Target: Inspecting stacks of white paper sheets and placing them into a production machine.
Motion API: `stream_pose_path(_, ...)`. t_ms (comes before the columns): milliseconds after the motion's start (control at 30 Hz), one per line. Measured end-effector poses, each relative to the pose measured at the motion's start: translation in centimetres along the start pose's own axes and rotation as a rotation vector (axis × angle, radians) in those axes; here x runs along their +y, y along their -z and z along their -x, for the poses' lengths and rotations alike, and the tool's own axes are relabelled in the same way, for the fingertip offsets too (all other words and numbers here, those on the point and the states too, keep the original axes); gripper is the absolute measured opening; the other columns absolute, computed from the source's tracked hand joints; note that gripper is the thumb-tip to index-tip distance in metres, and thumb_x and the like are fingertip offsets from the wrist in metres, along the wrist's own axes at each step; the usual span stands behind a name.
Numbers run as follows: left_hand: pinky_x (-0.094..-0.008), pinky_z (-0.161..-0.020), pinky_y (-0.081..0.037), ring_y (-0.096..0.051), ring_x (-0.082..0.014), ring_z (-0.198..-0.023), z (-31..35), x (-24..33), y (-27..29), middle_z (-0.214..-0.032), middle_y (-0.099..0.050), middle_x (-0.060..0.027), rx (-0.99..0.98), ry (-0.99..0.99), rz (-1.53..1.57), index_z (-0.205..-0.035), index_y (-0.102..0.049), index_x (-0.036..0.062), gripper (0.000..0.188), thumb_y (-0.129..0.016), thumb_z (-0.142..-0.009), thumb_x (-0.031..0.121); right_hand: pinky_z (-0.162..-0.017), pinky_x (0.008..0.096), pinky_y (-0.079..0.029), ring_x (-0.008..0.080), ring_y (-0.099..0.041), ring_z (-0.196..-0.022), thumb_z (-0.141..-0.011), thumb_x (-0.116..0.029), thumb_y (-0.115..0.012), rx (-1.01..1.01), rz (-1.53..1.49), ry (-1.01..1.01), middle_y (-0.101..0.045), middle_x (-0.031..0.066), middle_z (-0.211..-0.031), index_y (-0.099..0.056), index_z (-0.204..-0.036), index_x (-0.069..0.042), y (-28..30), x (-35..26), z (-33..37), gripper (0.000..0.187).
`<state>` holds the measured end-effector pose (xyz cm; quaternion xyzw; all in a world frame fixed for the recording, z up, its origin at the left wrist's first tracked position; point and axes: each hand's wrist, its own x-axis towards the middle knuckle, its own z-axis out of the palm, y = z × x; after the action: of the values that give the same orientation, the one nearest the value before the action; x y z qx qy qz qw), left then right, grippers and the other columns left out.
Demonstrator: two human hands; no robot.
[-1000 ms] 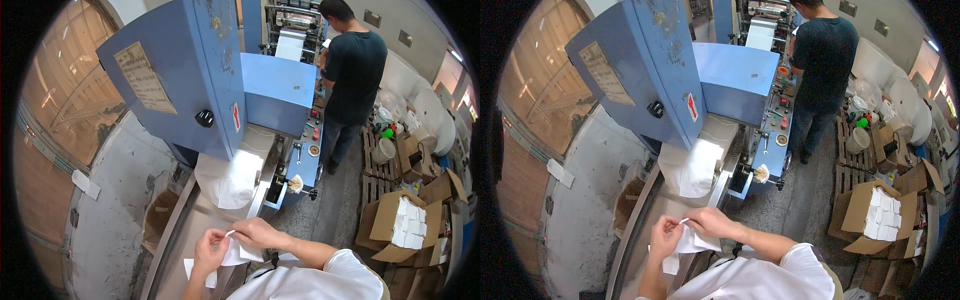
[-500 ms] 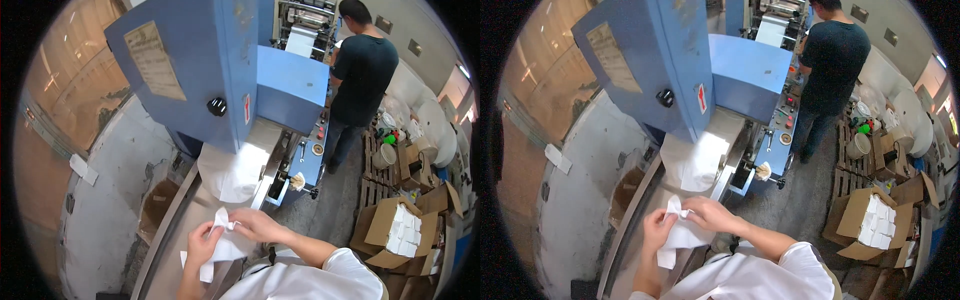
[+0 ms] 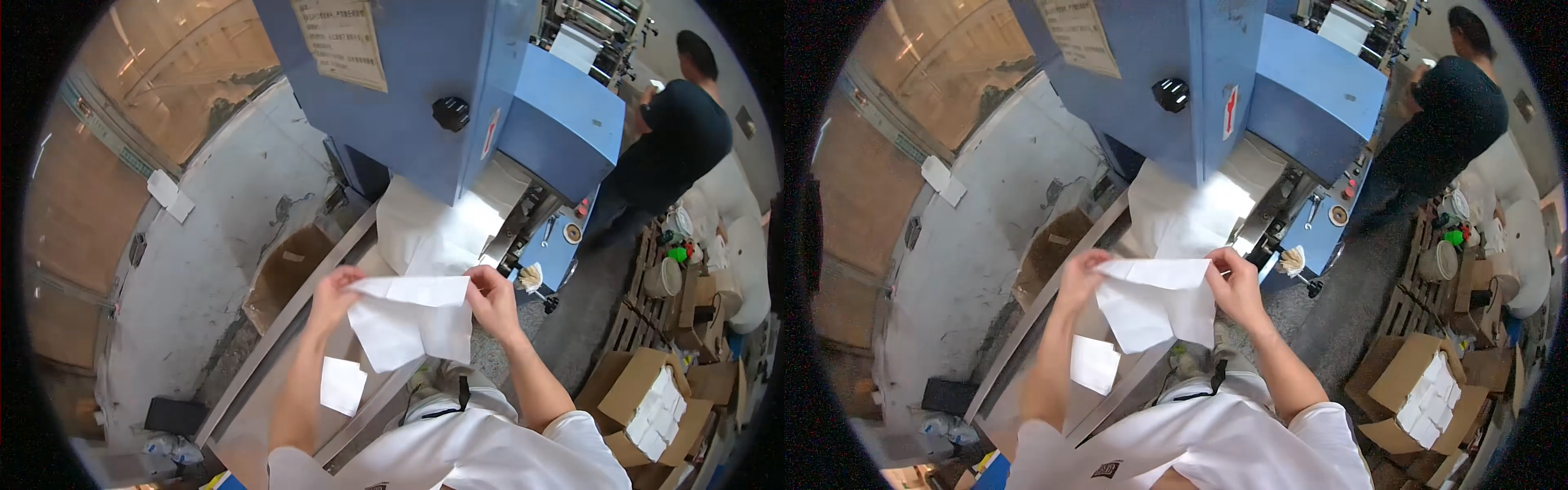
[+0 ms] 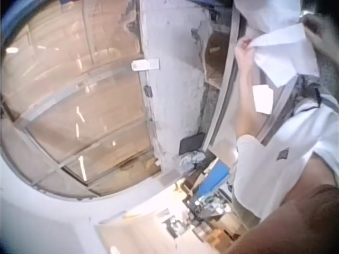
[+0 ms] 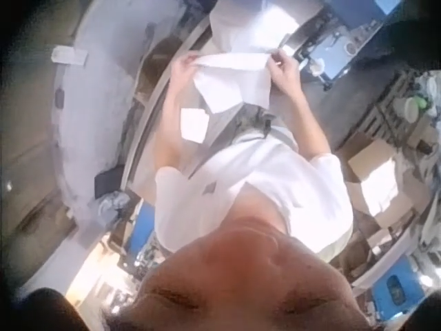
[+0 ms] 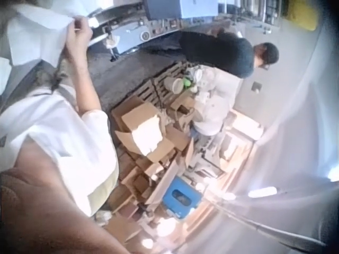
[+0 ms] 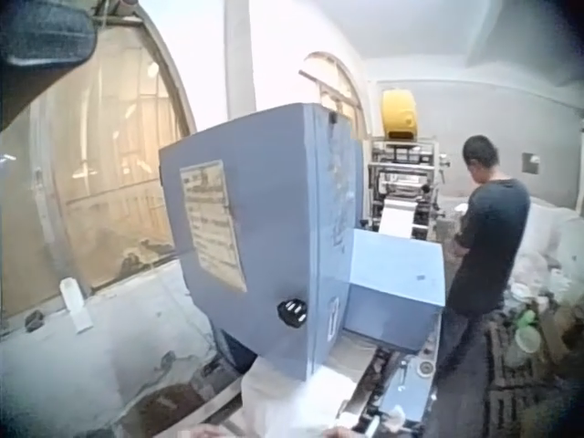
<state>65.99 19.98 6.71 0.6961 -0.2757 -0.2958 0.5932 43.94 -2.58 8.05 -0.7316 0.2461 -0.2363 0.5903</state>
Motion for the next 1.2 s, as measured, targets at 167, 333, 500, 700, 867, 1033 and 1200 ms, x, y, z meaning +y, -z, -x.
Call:
stream_pose_path(167,-0.0295,-0.083,-0.052,-0.065,-0.0154,-0.092,-7.7,-0.1,0.5,-0.099,-0.069,-0.0097,0.032,-0.066,-0.208,-0.112,-0.064,-0.0011,0.04,-0.07,-0.073,0.005,-0.056,0.0263,-0.048,0.0106,-0.062,-0.064,-0.085,-0.003,-0.064,0.091,0.257,0.1,-0.064,0.0052,-0.072,-0.061,-0.095,0.001,-0.7,1.8,-1.3,0.011)
stream_pose_path(333,-0.0328,-0.089,-0.05,-0.066,-0.0236,-0.098,-13.1,0.1,-1.5,-0.104,-0.07,-0.0134,0.09,-0.109,-0.454,-0.113,-0.064,0.0008,0.047,-0.075,-0.072,0.02,-0.059,0.0439,-0.051,0.0371,-0.066,-0.065,-0.088,-0.018,-0.065,0.131,0.424,0.122,-0.065,0.0184,-0.068,-0.065,-0.085,-0.003,-1.3,1.8,-1.7,0.015)
stream_pose_path(500,-0.0345,-0.094,-0.048,-0.064,-0.0282,-0.108,-15.2,0.6,-2.7,-0.113,-0.068,-0.0151,0.052,-0.158,-0.601,-0.117,-0.062,0.001,0.052,-0.076,-0.072,0.023,-0.057,0.0451,-0.05,0.0386,-0.063,-0.062,-0.092,-0.027,-0.064,0.103,0.563,0.095,-0.062,0.0194,-0.063,-0.064,-0.076,-0.004,-0.5,1.6,-1.8,0.028)
stream_pose_path(700,-0.0357,-0.096,-0.048,-0.063,-0.0309,-0.111,-15.9,2.0,-1.9,-0.119,-0.065,-0.0165,-0.038,-0.161,-0.581,-0.125,-0.059,0.0014,0.059,-0.077,-0.071,0.019,-0.055,0.0386,-0.05,0.0294,-0.065,-0.058,-0.088,-0.023,-0.07,0.139,0.422,0.188,-0.064,0.0141,-0.066,-0.066,-0.084,-0.002,-0.4,0.9,-1.8,0.021)
stream_pose_path(867,-0.0345,-0.088,-0.049,-0.064,-0.0254,-0.101,-16.2,3.1,-3.2,-0.109,-0.066,-0.0136,0.066,-0.116,-0.759,-0.125,-0.059,0.001,0.058,-0.079,-0.073,0.017,-0.06,0.0339,-0.052,0.026,-0.066,-0.068,-0.085,-0.019,-0.073,0.16,0.522,0.254,-0.066,0.0141,-0.091,-0.064,-0.1,-0.001,0.0,2.1,-3.1,0.025)
stream_pose_path(1033,-0.0329,-0.079,-0.051,-0.063,-0.0209,-0.092,-14.2,2.6,-3.7,-0.104,-0.066,-0.0106,0.316,-0.322,-0.501,-0.125,-0.057,0.001,0.051,-0.076,-0.08,0.014,-0.082,0.0431,-0.052,0.0375,-0.063,-0.099,-0.083,-0.019,-0.072,0.277,0.461,0.246,-0.061,0.0187,-0.116,-0.06,-0.111,-0.001,1.7,2.5,-4.2,0.035)
stream_pose_path(1200,-0.0321,-0.074,-0.05,-0.062,-0.0212,-0.093,-10.9,14.0,-8.5,-0.117,-0.062,-0.0127,0.449,-0.677,-0.404,-0.127,-0.055,0.0014,0.048,-0.073,-0.085,0.014,-0.073,0.0337,-0.057,0.0271,-0.065,-0.098,-0.083,-0.013,-0.074,0.277,0.346,0.249,-0.06,0.0178,-0.122,-0.062,-0.114,0.0,4.0,1.3,-3.4,0.035)
